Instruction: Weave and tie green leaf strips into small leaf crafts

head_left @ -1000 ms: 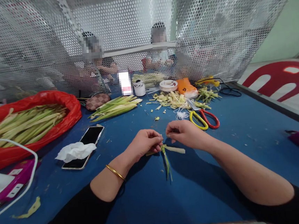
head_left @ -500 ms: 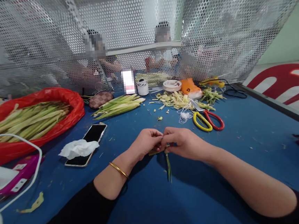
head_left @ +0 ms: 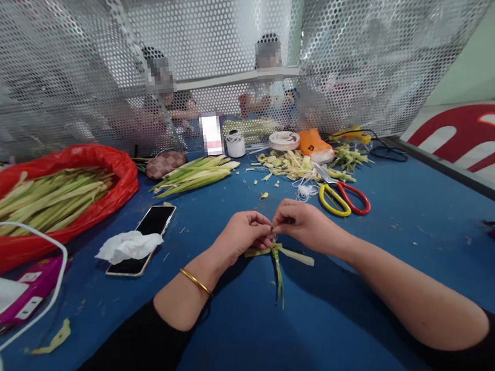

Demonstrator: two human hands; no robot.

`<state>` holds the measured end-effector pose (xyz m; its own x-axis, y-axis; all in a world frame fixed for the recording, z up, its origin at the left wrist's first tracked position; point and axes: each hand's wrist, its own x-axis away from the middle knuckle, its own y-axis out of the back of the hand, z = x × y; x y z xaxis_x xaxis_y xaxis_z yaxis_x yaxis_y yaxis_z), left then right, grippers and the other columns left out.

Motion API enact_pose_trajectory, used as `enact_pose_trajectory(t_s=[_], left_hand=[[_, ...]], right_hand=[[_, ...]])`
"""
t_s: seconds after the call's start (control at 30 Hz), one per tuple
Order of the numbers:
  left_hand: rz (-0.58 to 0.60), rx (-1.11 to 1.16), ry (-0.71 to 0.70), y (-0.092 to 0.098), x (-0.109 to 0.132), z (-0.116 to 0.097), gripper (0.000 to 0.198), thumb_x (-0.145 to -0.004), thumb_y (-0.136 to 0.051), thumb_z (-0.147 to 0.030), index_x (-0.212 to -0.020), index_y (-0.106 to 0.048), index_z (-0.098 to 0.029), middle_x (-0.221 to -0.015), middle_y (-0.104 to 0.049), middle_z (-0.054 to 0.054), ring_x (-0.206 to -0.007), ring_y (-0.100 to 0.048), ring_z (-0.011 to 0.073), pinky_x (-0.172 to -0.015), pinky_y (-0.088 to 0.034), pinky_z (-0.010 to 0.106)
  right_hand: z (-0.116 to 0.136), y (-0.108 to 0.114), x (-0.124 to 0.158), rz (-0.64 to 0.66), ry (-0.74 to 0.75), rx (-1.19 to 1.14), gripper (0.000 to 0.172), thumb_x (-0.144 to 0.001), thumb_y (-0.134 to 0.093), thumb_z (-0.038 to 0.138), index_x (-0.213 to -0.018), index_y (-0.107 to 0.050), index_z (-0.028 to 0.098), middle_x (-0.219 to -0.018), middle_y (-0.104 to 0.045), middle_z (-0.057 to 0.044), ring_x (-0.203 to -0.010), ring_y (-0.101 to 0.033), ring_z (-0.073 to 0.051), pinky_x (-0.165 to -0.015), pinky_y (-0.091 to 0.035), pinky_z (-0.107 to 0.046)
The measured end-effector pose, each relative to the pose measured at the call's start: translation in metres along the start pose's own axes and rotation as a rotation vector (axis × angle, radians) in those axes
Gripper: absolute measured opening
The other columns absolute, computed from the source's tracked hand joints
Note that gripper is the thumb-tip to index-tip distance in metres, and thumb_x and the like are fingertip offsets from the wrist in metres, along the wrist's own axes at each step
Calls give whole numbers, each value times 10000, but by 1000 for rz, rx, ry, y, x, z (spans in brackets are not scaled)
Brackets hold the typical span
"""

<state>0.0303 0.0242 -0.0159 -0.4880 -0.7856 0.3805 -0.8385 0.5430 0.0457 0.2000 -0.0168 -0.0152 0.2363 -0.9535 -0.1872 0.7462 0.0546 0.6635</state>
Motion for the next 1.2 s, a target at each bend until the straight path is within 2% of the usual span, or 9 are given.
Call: enact_pose_trajectory(t_s=[0.23,0.43,0.53,0.67,0.73,0.8,0.93,1.07,1.2], left_hand=[[57,-47,-27,0,2,1,77,-740,-680,-159,-725,-614,-123,-616,-654,21,-493,-584,73,-525,-470,195],[142,-99,-39,4,3,1,120,-707,-702,-224,-671,-663,-116,-656,-664,41,-556,-594,87,-548,-461,199],[189,-130,-31,7,2,2,122,-690,-702,-236,-709,-681,-118,-625,-646,34,-548,-576,92,-495,-412,189],[155,-181,-17,5,3,1,167,-685,-712,-277,-697,-650,-122,-537,-585,-1,-460,-492,72,-421,-328,183],[145,-167,-27,4,3,0,178,-703,-694,-288,-697,-626,-124,-581,-605,3,-441,-465,58,-404,-310,181],[144,-151,-36,3,3,0,179,-714,-681,-292,-732,-620,-125,-641,-631,15,-443,-463,52,-397,-302,180],[150,-159,-48,3,2,2,199,-716,-684,-313,-771,-618,-134,-646,-633,11,-446,-460,52,-392,-287,177],[135,-165,-55,4,2,2,183,-717,-684,-300,-770,-609,-142,-543,-568,-28,-414,-429,52,-382,-281,175],[130,-146,-48,5,2,2,163,-718,-677,-273,-770,-612,-132,-660,-628,12,-435,-448,44,-385,-296,172]], right_hand=[[1,4,0,-3,-33,-152,93,-756,-648,203,-666,-646,183,-747,-557,0,-695,-511,-130,-657,-397,-265],[-7,-9,-1,-38,-195,-377,43,-686,-657,217,-664,-670,184,-662,-623,4,-644,-552,-142,-628,-410,-277],[-9,-14,-3,-48,-227,-438,55,-658,-668,232,-646,-663,178,-616,-625,7,-615,-561,-140,-618,-422,-272],[-7,-11,-4,-25,-231,-479,94,-652,-671,265,-666,-658,173,-610,-633,4,-605,-553,-135,-601,-419,-262],[-5,-6,-3,-1,-252,-435,124,-673,-660,290,-706,-663,171,-623,-636,3,-596,-539,-130,-579,-407,-255],[-5,1,-2,36,-286,-287,156,-686,-660,322,-720,-679,171,-615,-621,8,-571,-499,-121,-541,-373,-248],[-7,5,0,178,-346,-59,199,-650,-700,371,-669,-709,173,-559,-580,19,-539,-438,-114,-509,-326,-251],[-7,1,1,174,-333,-54,176,-666,-672,347,-642,-687,173,-543,-547,27,-528,-417,-108,-495,-308,-248],[-7,2,1,143,-301,-93,144,-701,-606,296,-659,-655,168,-559,-525,30,-531,-399,-103,-503,-309,-243]])
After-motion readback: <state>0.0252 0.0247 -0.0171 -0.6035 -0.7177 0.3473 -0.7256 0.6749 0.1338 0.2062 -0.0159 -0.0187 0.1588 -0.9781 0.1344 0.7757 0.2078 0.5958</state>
